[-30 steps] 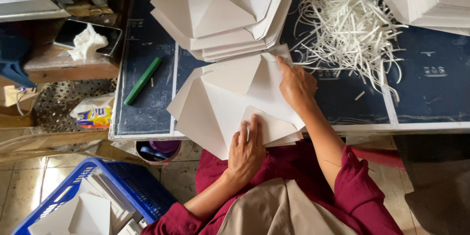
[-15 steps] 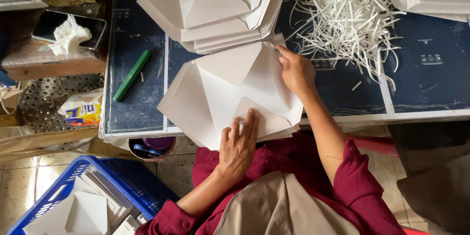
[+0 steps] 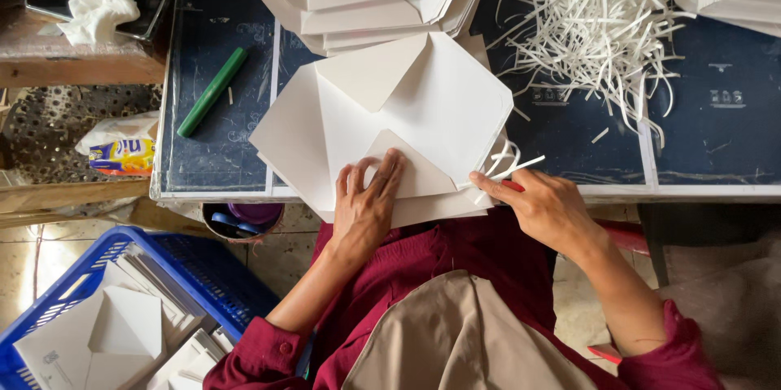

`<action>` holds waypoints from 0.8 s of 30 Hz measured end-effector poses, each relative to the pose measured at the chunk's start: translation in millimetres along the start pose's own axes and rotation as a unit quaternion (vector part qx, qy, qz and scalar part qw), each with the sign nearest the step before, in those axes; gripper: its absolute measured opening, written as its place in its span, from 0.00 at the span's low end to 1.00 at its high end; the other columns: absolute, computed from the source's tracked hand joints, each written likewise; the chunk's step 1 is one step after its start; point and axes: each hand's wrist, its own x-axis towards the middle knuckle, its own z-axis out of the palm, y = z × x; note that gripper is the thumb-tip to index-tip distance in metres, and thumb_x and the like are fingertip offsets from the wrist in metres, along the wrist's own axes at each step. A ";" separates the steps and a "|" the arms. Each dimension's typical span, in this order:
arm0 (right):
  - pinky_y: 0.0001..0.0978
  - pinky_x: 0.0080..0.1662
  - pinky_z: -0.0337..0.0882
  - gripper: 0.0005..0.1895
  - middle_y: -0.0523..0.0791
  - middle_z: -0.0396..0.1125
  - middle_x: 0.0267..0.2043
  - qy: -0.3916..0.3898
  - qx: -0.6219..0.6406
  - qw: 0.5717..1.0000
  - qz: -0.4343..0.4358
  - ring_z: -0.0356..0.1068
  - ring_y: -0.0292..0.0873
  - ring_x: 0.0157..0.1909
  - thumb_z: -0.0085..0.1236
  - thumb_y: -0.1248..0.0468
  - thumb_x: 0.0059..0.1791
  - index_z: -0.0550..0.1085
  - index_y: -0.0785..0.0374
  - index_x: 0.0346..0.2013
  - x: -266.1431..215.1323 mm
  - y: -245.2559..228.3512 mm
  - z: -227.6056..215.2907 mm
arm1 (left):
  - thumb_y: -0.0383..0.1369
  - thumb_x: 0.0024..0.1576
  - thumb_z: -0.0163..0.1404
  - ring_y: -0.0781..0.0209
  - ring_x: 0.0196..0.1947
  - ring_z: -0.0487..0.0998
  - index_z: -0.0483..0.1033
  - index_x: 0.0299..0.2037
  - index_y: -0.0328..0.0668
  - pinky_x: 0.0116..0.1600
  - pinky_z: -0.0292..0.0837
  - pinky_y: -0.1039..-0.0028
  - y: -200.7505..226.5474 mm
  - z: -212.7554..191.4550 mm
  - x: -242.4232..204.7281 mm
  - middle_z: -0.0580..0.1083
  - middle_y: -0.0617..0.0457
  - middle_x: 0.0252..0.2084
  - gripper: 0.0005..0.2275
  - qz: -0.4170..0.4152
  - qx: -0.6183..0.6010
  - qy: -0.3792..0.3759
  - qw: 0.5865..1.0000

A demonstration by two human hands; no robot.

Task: The person folds white paper sheets into box shapes, inserts shredded paper filler, and stacks the finished items. They also handle a stack of printed cards, placing them into a blue basket.

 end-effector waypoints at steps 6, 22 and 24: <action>0.33 0.25 0.68 0.27 0.40 0.57 0.22 0.041 -0.058 0.997 -0.020 0.64 0.42 0.22 0.44 0.68 0.44 0.68 0.34 0.53 16.9 -1.0 0.1 | 0.25 0.51 0.38 0.46 0.56 0.62 0.63 0.60 0.45 0.56 0.56 0.50 -1.8 7.3 -1.4 0.64 0.51 0.61 0.23 0.011 -0.013 0.002 1.000; 0.38 0.36 0.69 0.16 0.44 0.65 0.25 0.253 0.170 0.929 0.211 0.69 0.50 0.32 0.53 0.69 0.46 0.74 0.51 0.47 62.8 -3.4 34.5 | 0.65 0.42 0.44 0.53 0.42 0.62 0.50 0.66 0.43 0.38 0.70 0.67 5.7 -28.1 61.0 0.50 0.48 0.68 0.46 -0.077 -0.041 -0.200 0.976; 0.38 0.33 0.70 0.21 0.43 0.66 0.25 0.235 0.157 0.939 0.193 0.69 0.49 0.29 0.52 0.68 0.47 0.72 0.46 0.54 78.4 -27.1 26.5 | 0.66 0.42 0.42 0.54 0.41 0.61 0.49 0.66 0.44 0.35 0.69 0.68 -0.4 -18.6 60.9 0.51 0.51 0.67 0.46 -0.071 -0.022 -0.214 0.974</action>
